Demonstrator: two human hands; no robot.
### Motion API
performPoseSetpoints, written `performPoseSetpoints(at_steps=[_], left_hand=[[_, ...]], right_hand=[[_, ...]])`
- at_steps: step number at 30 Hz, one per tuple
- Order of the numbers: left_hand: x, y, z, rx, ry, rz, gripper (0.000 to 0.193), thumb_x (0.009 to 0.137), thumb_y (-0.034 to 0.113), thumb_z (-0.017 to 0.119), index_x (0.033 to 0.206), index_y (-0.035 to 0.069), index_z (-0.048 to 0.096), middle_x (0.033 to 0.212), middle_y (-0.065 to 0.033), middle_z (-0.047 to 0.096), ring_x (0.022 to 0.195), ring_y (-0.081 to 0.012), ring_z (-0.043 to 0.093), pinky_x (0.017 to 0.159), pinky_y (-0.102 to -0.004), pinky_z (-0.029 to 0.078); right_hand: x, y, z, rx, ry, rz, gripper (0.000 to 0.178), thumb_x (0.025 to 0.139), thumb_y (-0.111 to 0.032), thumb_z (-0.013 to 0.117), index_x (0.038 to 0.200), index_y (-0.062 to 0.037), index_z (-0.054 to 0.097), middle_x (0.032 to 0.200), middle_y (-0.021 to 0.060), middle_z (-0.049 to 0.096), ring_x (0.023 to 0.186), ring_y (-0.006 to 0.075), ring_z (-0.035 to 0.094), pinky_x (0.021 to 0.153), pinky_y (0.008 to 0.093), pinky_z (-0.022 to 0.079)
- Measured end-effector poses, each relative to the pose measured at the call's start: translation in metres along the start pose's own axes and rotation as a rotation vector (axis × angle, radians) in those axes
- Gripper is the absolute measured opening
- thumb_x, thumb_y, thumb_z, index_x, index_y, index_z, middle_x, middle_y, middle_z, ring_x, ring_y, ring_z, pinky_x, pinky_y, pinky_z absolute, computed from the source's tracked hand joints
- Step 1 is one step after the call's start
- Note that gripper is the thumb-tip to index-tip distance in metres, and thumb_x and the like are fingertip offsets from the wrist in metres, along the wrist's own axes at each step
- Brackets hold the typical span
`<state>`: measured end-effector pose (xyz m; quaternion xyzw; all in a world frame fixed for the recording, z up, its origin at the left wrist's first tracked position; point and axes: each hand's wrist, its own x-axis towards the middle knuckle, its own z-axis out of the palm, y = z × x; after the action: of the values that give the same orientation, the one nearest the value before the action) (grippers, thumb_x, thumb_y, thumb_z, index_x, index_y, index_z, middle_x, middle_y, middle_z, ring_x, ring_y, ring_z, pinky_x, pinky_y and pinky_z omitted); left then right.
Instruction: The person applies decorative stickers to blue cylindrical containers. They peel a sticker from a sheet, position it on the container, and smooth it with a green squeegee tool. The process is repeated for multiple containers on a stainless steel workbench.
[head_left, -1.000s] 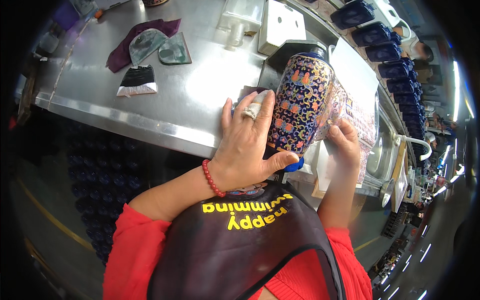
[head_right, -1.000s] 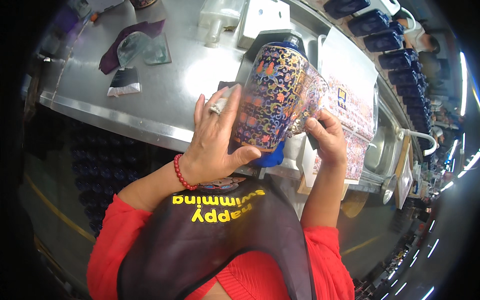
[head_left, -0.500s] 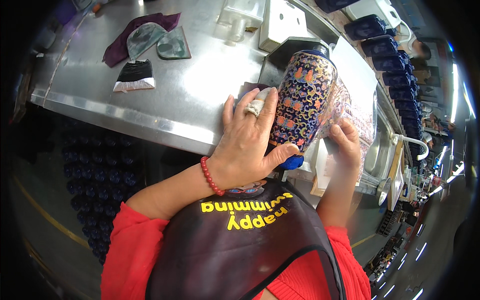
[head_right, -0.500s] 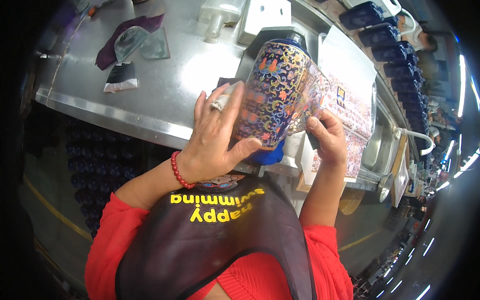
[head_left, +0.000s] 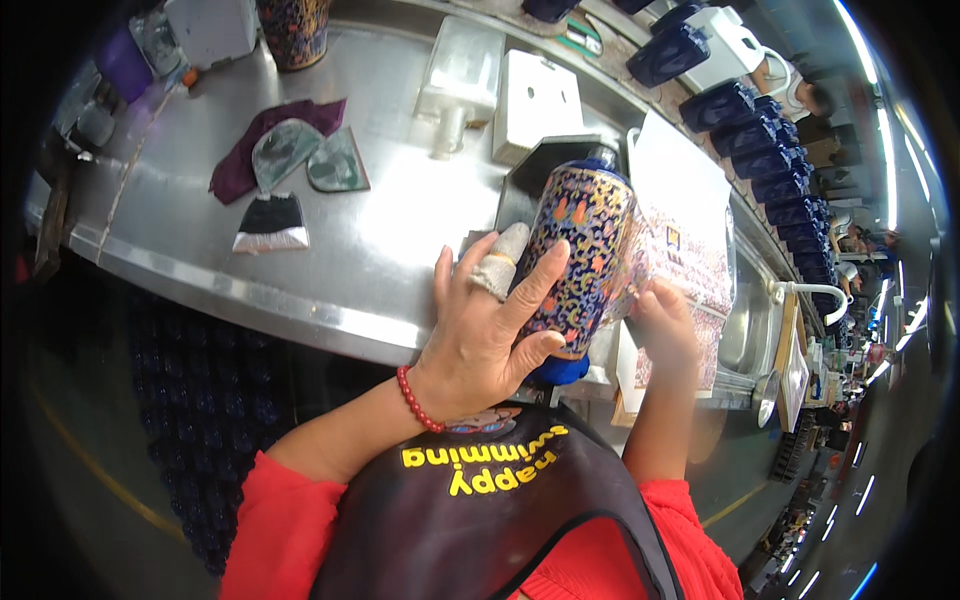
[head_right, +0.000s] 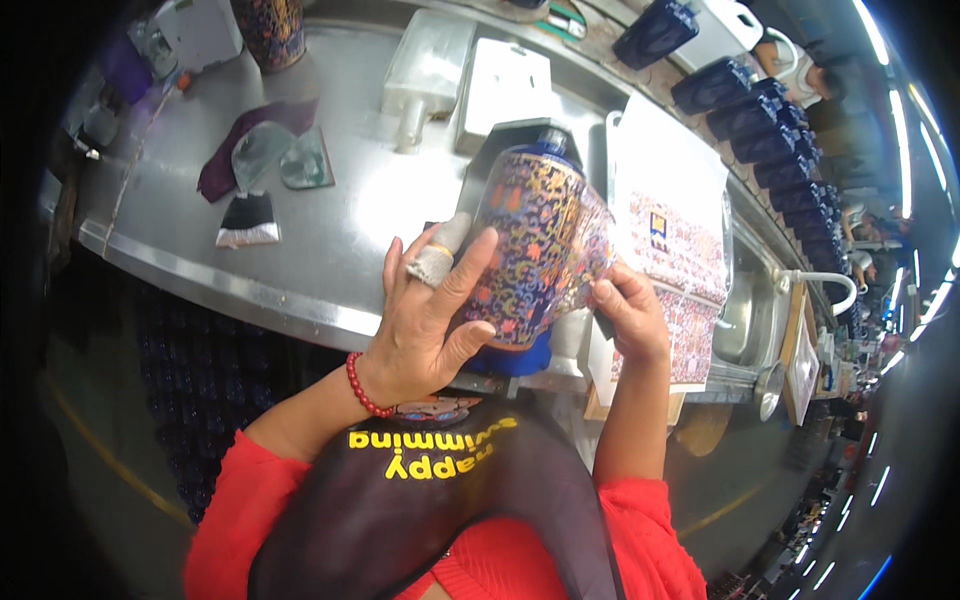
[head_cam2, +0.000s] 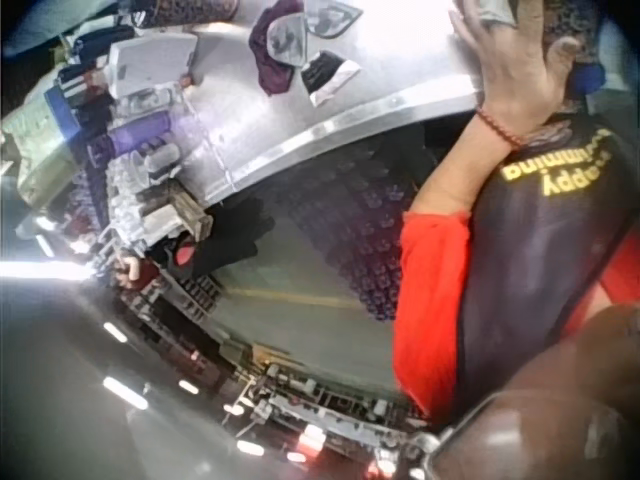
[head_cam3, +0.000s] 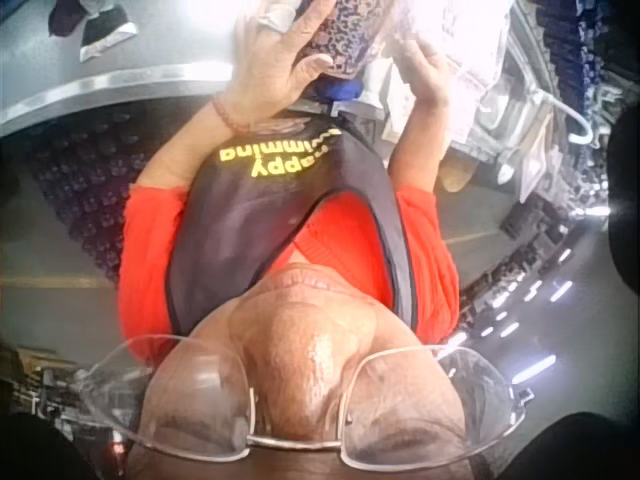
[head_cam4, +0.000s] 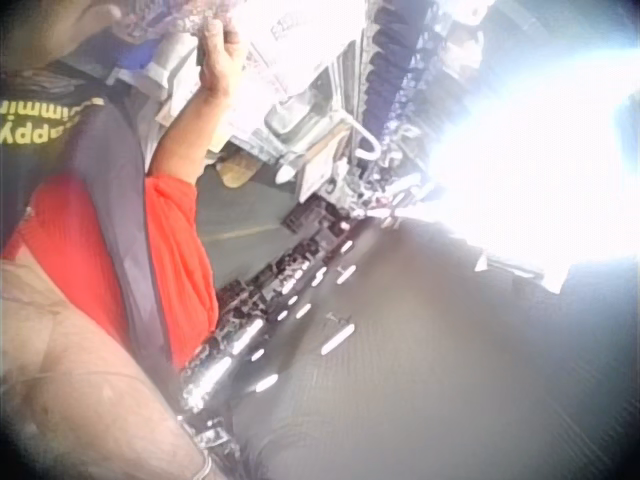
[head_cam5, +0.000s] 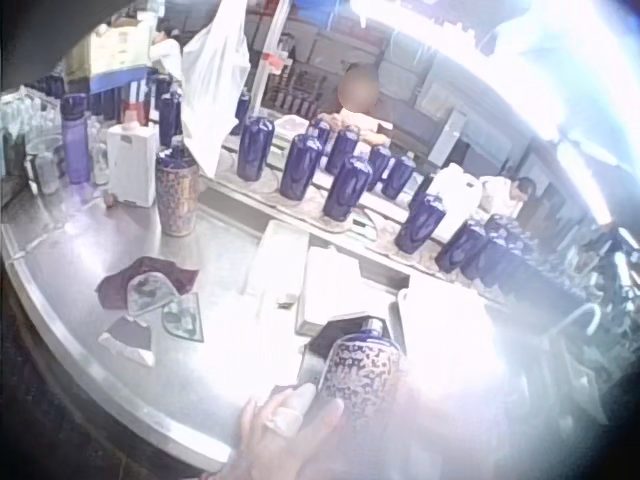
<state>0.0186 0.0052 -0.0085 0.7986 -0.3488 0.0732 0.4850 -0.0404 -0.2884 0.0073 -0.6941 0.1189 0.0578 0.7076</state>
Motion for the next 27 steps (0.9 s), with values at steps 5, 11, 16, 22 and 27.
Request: performPoseSetpoints(at_steps=[5,11,16,22,27], left_hand=[[0.014,0.001,0.0,0.007,0.006,-0.002,0.071,0.1,0.056,0.05,0.158,0.016,0.04,0.15,-0.0261,0.043,0.135,-0.0461,0.038,0.11,-0.0689,0.02],[0.017,0.002,0.001,0.008,-0.036,-0.017,0.074,0.1,0.055,0.052,0.16,0.014,0.037,0.149,-0.0286,0.042,0.134,-0.0444,0.04,0.112,-0.07,0.018],[0.017,0.003,0.001,-0.003,-0.047,-0.028,0.075,0.099,0.055,0.054,0.16,0.014,0.036,0.15,-0.0301,0.041,0.136,-0.0449,0.04,0.114,-0.0695,0.015],[0.016,0.004,0.002,-0.001,-0.039,-0.018,0.076,0.099,0.055,0.055,0.16,0.014,0.035,0.148,-0.0319,0.042,0.135,-0.0462,0.042,0.115,-0.0691,0.014],[0.015,0.003,0.003,-0.018,-0.05,-0.022,0.077,0.099,0.055,0.055,0.16,0.013,0.035,0.148,-0.0328,0.042,0.135,-0.0467,0.043,0.115,-0.0689,0.014]], right_hand=[[-0.001,-0.01,0.001,-0.038,-0.082,-0.03,0.024,0.102,-0.024,0.065,0.103,-0.0002,0.069,0.101,0.001,0.065,0.09,0.0096,0.057,0.082,0.0265,0.046],[0.0,-0.018,0.008,-0.084,-0.028,-0.028,0.022,0.101,-0.018,0.064,0.096,0.0028,0.07,0.125,0.0078,0.061,0.102,0.0119,0.058,0.085,0.0274,0.047],[0.005,-0.016,0.012,-0.105,-0.024,-0.032,0.026,0.101,-0.018,0.064,0.086,0.0036,0.069,0.13,0.0104,0.056,0.109,0.0147,0.055,0.088,0.029,0.045],[0.007,-0.014,0.013,-0.082,-0.037,-0.068,0.026,0.101,-0.018,0.063,0.087,0.0031,0.068,0.12,0.0078,0.057,0.105,0.0147,0.054,0.088,0.0288,0.044],[0.007,-0.015,0.015,-0.049,-0.042,-0.081,0.026,0.102,-0.018,0.062,0.092,0.0041,0.069,0.119,0.0067,0.057,0.105,0.014,0.053,0.086,0.0277,0.044]])
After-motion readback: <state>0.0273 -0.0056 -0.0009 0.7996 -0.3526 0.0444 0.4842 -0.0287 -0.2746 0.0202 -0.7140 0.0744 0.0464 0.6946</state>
